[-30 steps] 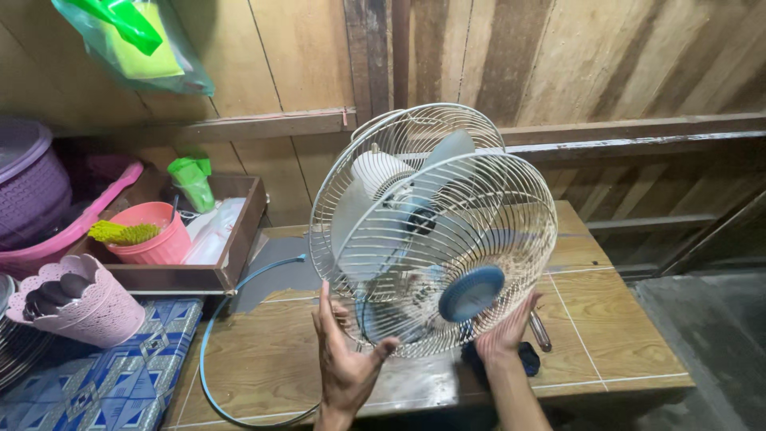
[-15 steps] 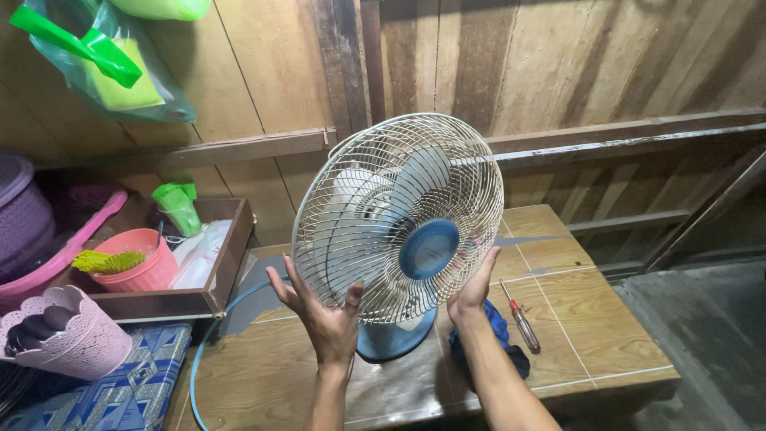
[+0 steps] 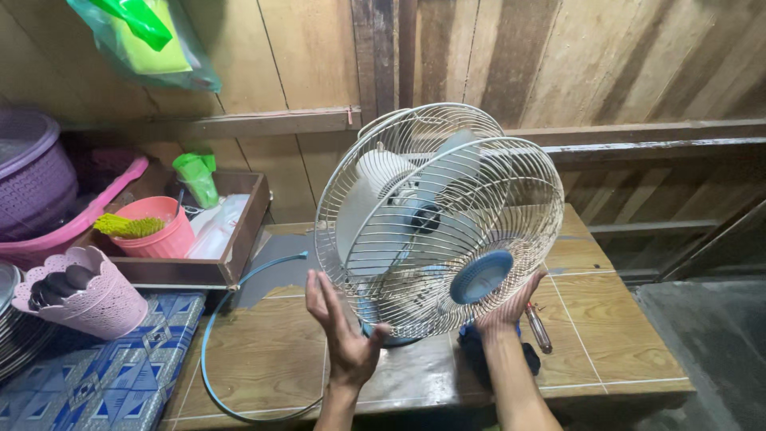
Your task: The person reassembles a table fan by attaching the fan blades to the motor shaft, securing them with a nut, and then fitting the front and rear wire cages. They use a screwdriver to tighten the cage and wipe the blades with a blue cloth.
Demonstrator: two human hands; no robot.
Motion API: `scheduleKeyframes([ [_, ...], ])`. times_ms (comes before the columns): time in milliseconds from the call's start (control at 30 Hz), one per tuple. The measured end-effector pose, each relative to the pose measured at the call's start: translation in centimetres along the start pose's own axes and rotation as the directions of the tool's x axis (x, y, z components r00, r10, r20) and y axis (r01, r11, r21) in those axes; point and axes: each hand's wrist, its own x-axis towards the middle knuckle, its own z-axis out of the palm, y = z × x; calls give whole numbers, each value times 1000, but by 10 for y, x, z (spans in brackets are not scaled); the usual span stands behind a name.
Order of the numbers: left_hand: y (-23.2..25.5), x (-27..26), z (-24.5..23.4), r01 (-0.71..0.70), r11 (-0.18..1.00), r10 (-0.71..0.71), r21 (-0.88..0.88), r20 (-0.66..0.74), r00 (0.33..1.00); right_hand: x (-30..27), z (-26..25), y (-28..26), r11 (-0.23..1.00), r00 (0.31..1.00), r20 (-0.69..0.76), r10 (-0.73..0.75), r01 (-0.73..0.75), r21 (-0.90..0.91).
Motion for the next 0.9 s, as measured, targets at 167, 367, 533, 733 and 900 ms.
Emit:
scheduleKeyframes([
  [167, -107, -80, -58, 535, 813, -573, 231, 149, 806, -4, -5, -13, 994, 995, -100, 5, -16, -112],
  [367, -181, -148, -128, 271, 583, -732, 766, 351, 584, -6, -12, -19, 996, 995, -89, 40, -46, -71],
  [533, -191, -145, -159, 199, 589, -723, 784, 400, 564, -17, -8, -9, 993, 981, -167, 102, -110, -42],
  [733, -214, -147, -186, -1, 738, -372, 675, 407, 834, -18, -12, -12, 997, 996, -79, 51, -55, -54],
  [900, -161, -78, -185, -26, 750, -112, 661, 165, 980, -19, -16, -17, 997, 997, -39, 64, -66, -36],
])
